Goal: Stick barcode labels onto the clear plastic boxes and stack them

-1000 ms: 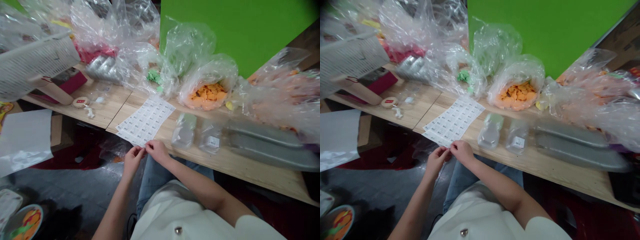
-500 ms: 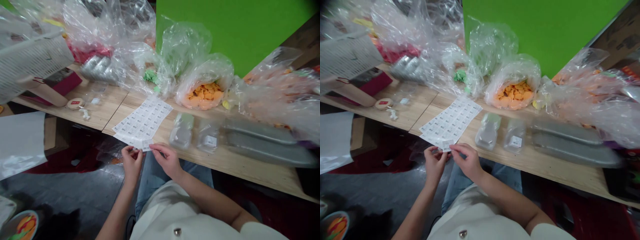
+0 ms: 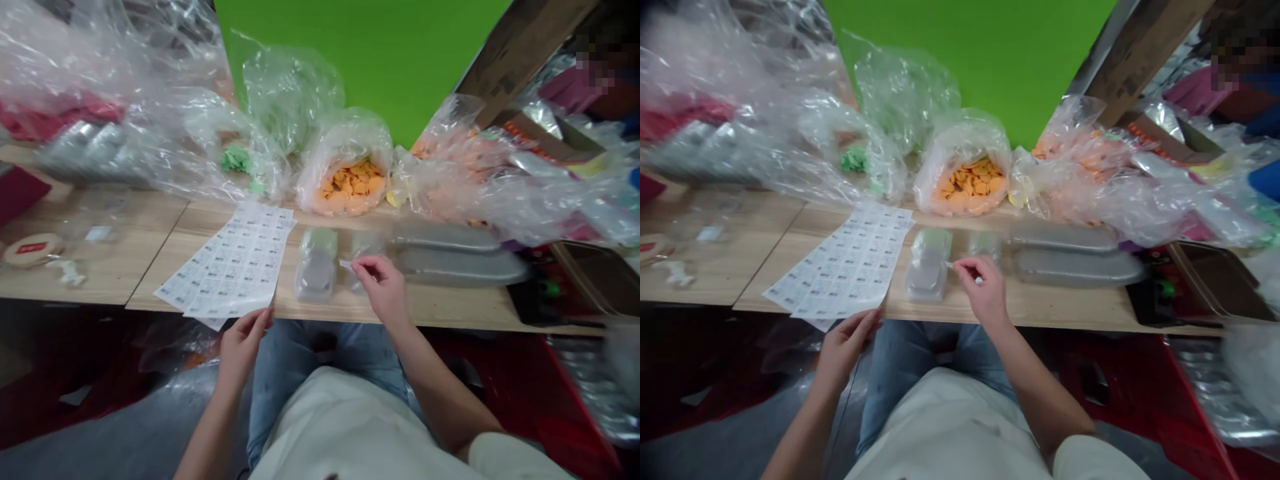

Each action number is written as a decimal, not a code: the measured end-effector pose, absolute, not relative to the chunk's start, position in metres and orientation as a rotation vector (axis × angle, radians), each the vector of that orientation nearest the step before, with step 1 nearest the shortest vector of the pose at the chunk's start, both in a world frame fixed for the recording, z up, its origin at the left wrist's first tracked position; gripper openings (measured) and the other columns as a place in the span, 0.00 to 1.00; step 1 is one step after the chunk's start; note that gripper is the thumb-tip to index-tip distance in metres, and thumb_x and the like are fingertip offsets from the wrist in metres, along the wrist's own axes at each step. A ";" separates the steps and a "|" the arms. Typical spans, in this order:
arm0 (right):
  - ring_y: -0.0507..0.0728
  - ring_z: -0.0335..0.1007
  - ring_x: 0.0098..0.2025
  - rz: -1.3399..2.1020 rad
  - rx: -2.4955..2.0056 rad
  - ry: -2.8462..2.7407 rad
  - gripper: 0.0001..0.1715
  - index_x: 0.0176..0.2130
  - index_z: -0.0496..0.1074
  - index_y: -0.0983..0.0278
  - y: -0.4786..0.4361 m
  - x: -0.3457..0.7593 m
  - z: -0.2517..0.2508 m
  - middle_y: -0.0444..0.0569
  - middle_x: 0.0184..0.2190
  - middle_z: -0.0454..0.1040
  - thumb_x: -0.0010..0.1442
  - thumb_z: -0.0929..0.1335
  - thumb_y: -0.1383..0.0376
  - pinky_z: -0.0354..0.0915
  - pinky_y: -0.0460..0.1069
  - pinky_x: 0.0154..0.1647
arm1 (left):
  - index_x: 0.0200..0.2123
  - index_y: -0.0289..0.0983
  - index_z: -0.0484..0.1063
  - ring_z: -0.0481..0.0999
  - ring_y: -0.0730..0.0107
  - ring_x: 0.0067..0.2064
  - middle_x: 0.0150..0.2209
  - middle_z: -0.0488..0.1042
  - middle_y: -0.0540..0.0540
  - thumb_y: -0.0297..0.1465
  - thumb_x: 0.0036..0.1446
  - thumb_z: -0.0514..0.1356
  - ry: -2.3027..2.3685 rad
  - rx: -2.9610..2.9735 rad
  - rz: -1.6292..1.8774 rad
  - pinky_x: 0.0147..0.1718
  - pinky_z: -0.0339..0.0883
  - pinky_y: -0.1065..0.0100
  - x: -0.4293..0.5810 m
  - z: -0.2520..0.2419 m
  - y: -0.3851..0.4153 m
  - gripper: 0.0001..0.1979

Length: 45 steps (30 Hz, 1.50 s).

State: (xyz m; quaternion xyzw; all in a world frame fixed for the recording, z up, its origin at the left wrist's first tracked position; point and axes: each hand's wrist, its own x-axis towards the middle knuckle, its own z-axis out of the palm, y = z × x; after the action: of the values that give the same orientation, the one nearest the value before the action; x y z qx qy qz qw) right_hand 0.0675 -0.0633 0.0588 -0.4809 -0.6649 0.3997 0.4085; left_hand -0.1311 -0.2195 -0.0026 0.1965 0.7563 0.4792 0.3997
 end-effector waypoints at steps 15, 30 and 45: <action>0.51 0.67 0.27 1.419 -1.215 -1.495 0.21 0.46 0.67 0.62 -0.058 0.019 0.031 0.40 0.24 0.69 0.51 0.68 0.65 0.66 0.47 0.32 | 0.47 0.38 0.71 0.71 0.64 0.49 0.47 0.73 0.44 0.34 0.58 0.53 1.992 1.006 1.571 0.52 0.60 0.61 -0.092 0.011 -0.148 0.15; 0.52 0.67 0.29 1.197 -1.211 -1.736 0.22 0.50 0.65 0.59 -0.060 0.022 0.029 0.42 0.27 0.70 0.54 0.67 0.65 0.66 0.49 0.35 | 0.48 0.38 0.70 0.73 0.62 0.44 0.46 0.73 0.42 0.38 0.53 0.59 2.037 0.947 1.482 0.48 0.64 0.60 -0.085 0.012 -0.140 0.20; 0.62 0.57 0.54 0.360 -1.043 -2.208 0.31 0.59 0.56 0.60 -0.064 0.042 0.026 0.56 0.51 0.63 0.58 0.64 0.58 0.58 0.59 0.55 | 0.47 0.38 0.70 0.72 0.62 0.46 0.46 0.72 0.42 0.38 0.52 0.59 1.985 0.937 1.497 0.47 0.65 0.62 -0.086 0.014 -0.138 0.20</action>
State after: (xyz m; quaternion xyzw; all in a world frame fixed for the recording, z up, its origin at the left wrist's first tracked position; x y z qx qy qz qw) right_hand 0.0424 -0.0635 0.0263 -0.3988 -0.8444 0.1377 0.3301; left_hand -0.0859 -0.1383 0.0139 0.3424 0.7252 0.5471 0.2399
